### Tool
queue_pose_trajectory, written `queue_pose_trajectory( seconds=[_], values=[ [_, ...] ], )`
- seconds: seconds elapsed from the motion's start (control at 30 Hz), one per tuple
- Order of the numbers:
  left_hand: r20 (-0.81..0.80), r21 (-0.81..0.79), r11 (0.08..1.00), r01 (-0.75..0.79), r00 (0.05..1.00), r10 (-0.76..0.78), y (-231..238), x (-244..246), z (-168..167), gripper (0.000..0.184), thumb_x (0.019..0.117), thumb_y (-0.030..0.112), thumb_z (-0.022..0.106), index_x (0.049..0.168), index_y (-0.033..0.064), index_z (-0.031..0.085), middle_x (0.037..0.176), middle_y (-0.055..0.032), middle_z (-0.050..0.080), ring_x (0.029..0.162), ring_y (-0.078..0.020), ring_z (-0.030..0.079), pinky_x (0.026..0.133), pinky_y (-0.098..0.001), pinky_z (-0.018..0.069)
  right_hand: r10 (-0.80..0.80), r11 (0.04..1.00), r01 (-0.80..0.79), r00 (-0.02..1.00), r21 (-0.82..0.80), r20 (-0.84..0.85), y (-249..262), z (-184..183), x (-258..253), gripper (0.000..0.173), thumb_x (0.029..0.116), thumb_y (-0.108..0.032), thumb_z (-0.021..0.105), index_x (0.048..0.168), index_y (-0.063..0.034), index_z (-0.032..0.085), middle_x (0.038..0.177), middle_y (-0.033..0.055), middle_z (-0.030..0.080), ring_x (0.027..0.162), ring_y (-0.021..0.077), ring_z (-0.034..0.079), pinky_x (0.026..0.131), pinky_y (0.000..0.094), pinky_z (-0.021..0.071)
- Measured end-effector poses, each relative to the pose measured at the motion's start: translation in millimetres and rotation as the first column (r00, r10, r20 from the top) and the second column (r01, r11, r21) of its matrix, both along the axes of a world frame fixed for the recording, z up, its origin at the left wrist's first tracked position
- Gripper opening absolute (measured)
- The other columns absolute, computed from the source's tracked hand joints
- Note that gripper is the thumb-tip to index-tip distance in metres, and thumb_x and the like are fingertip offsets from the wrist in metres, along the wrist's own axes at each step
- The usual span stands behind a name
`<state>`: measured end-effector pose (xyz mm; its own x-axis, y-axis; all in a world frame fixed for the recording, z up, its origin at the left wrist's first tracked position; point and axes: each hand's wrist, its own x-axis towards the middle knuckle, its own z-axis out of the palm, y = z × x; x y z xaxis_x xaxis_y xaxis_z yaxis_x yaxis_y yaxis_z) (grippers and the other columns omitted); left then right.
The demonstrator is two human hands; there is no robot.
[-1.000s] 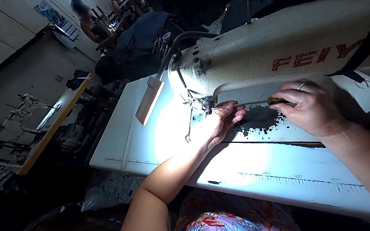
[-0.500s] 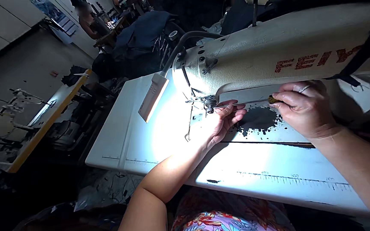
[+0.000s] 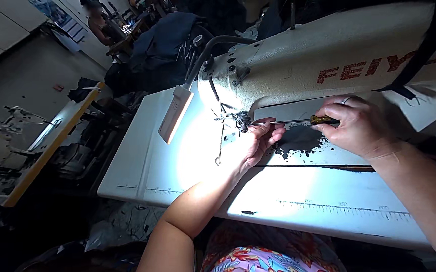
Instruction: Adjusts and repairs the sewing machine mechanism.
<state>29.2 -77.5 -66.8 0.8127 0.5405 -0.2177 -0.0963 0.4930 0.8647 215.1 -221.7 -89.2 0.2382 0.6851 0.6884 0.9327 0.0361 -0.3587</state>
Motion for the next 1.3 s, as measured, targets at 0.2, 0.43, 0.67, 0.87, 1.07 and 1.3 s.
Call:
queue_pose_trajectory(
  seconds=[0.2, 0.43, 0.67, 0.87, 1.07, 1.3],
  values=[
    [-0.015, 0.012, 1.000, -0.003, 1.000, 0.003, -2.8, -1.3, 1.4, 0.022, 0.1097, 0.007, 0.038, 0.115, 0.0051, 0.060, 0.095, -0.0063, 0.073, 0.077, -0.0090, 0.072, 0.073, -0.0209, 0.0594, 0.027, 0.999, -0.028, 0.999, 0.026, 0.017, 0.2, 0.3, 1.3, 0.009, 0.0804, -0.001, 0.070, 0.088, 0.0045, 0.071, 0.101, 0.0273, 0.070, 0.096, 0.0456, 0.069, 0.082, 0.0588, 0.0537],
    [-0.018, 0.016, 1.000, 0.008, 1.000, -0.008, -1.5, -1.7, 0.9, 0.021, 0.1096, 0.008, 0.039, 0.117, 0.0054, 0.058, 0.098, -0.0074, 0.074, 0.078, -0.0101, 0.073, 0.073, -0.0209, 0.0597, 0.031, 0.999, -0.032, 0.999, 0.043, 0.013, 0.7, 0.8, 1.9, 0.008, 0.0804, 0.001, 0.070, 0.087, 0.0045, 0.070, 0.102, 0.0274, 0.069, 0.099, 0.0460, 0.068, 0.085, 0.0586, 0.0524],
    [-0.022, 0.025, 1.000, -0.004, 1.000, 0.004, -2.2, -1.5, 1.3, 0.022, 0.1094, 0.006, 0.038, 0.119, 0.0056, 0.058, 0.100, -0.0074, 0.074, 0.080, -0.0105, 0.074, 0.074, -0.0217, 0.0601, 0.052, 0.996, -0.053, 0.998, 0.068, 0.018, 1.5, -0.1, 2.5, 0.006, 0.0812, 0.002, 0.070, 0.086, 0.0046, 0.069, 0.101, 0.0265, 0.069, 0.100, 0.0456, 0.067, 0.087, 0.0585, 0.0512],
    [-0.013, 0.034, 0.999, 0.006, 1.000, -0.006, -1.4, -2.0, 1.1, 0.022, 0.1094, 0.006, 0.038, 0.118, 0.0060, 0.058, 0.101, -0.0076, 0.074, 0.081, -0.0105, 0.074, 0.074, -0.0214, 0.0600, 0.048, 0.996, -0.050, 0.999, 0.072, 0.020, 2.7, -0.6, 2.4, 0.006, 0.0802, 0.003, 0.070, 0.085, 0.0046, 0.069, 0.101, 0.0264, 0.069, 0.100, 0.0460, 0.067, 0.086, 0.0594, 0.0504],
    [-0.008, 0.004, 1.000, -0.006, 1.000, 0.006, -1.9, -1.7, 0.5, 0.022, 0.1089, 0.005, 0.038, 0.118, 0.0060, 0.059, 0.100, -0.0081, 0.074, 0.080, -0.0110, 0.074, 0.074, -0.0215, 0.0600, 0.046, 0.996, -0.049, 0.998, 0.078, 0.040, 3.1, -1.0, 3.0, 0.004, 0.0812, 0.001, 0.069, 0.085, 0.0036, 0.068, 0.100, 0.0255, 0.069, 0.099, 0.0451, 0.067, 0.086, 0.0590, 0.0495],
    [-0.009, 0.001, 1.000, -0.013, 1.000, 0.013, -2.1, -1.5, 0.9, 0.022, 0.1088, 0.004, 0.039, 0.117, 0.0063, 0.059, 0.097, -0.0075, 0.074, 0.080, -0.0112, 0.074, 0.074, -0.0217, 0.0603, 0.036, 0.995, -0.041, 0.998, 0.092, 0.047, 3.7, -2.3, 2.3, 0.004, 0.0818, 0.002, 0.069, 0.085, 0.0040, 0.069, 0.101, 0.0257, 0.070, 0.099, 0.0449, 0.067, 0.086, 0.0590, 0.0494]
  ],
)
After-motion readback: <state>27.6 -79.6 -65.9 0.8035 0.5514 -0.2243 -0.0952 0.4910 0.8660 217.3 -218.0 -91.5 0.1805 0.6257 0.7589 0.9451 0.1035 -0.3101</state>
